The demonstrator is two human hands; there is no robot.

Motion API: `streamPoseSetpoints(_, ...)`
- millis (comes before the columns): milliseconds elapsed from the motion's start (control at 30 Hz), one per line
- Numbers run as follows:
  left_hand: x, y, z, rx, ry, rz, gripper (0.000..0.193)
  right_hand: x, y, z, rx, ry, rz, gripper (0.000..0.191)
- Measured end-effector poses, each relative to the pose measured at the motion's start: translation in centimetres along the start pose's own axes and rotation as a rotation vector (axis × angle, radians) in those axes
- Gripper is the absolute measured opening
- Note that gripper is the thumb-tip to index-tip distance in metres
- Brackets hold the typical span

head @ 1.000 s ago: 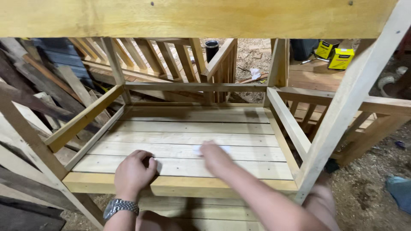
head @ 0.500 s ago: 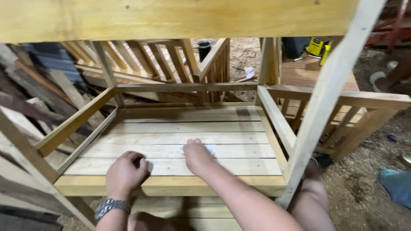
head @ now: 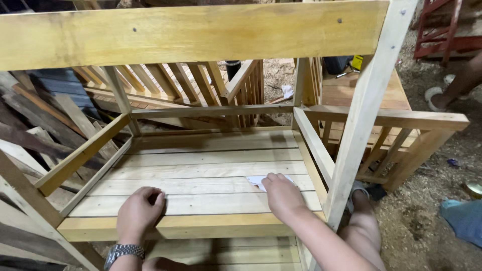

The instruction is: The person sands the seat slats and rails of an unfinished wooden chair frame using a sheet of orange sandpaper, rubbing it back and forth across the wood surface by hand. They reposition the sandpaper and continue sanding different areas of the seat throughout the clip.

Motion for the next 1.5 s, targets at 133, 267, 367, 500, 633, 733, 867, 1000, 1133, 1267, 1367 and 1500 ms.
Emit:
streamPoseSetpoints(133,0.0,-0.4,-0.3,-0.03,-0.013,0.023,0.029,1.3,-0.1,0.8,0.005,0.227,0.135,0.028)
streamPoseSetpoints(267,-0.1,-0.6,-0.5,-0.051,-0.033,0.053,0.028,1.8,-0.2,1.4,0.001,0.266,0.143,0.028)
streamPoseSetpoints(367,0.0,-0.2,-0.2,-0.039,-0.01,0.021,0.028,2.7,-1.4,2.7,0.016,0.42,0.22,0.027)
streamPoseSetpoints(500,0.6,0.2,0.1,0.002,0.04,-0.016,0.027,3.7,-1.2,3.2,-0.15,0.475,0.163,0.032)
streamPoseSetpoints(633,0.0,-0.4,-0.2,0.037,0.059,-0.011,0.031,3.6,2.7,1.2,-0.805,0.486,-0.199,0.029)
streamPoseSetpoints(733,-1.2,-1.2,-1.4,0.261,-0.094,0.112,0.038,2.9,5.4,-2.0,-1.344,0.462,-0.478,0.033)
streamPoseSetpoints(867,-1.0,2.6,-4.6,0.675,-0.194,-0.012,0.042,2.5,7.2,-4.5,-1.466,0.506,-0.557,0.037)
streamPoseSetpoints(1000,2.9,11.0,-11.4,0.861,-0.536,-0.121,0.055,2.7,7.2,-5.2,-1.557,0.456,-0.41,0.037)
streamPoseSetpoints(1133,5.4,17.8,-13.3,1.2,-0.754,-0.333,0.061,2.9,6.9,-5.2,-1.589,0.428,-0.41,0.037)
streamPoseSetpoints(1267,4.1,17.7,-15.1,0.918,-0.674,-0.086,0.035,2.9,5.6,-3.9,-1.287,0.485,-0.415,0.051)
streamPoseSetpoints(1367,2.1,17.1,-15.7,0.925,-0.421,0.01,0.029,3.7,3.5,-1.6,-0.764,0.56,-0.312,0.077)
streamPoseSetpoints(1500,1.4,18.6,-14.9,0.881,-0.139,-0.223,0.023,6.2,-0.7,1.5,-0.372,0.722,0.135,0.048)
Point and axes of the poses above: each hand's wrist, its own x-axis away from the middle knuckle, its own z-axis out of the back of the hand, y = z × x, the point moved 5 cm from there along -x, towards the middle knuckle, and after that the axes turned 4 degrees about y, right-handed, at the moved point
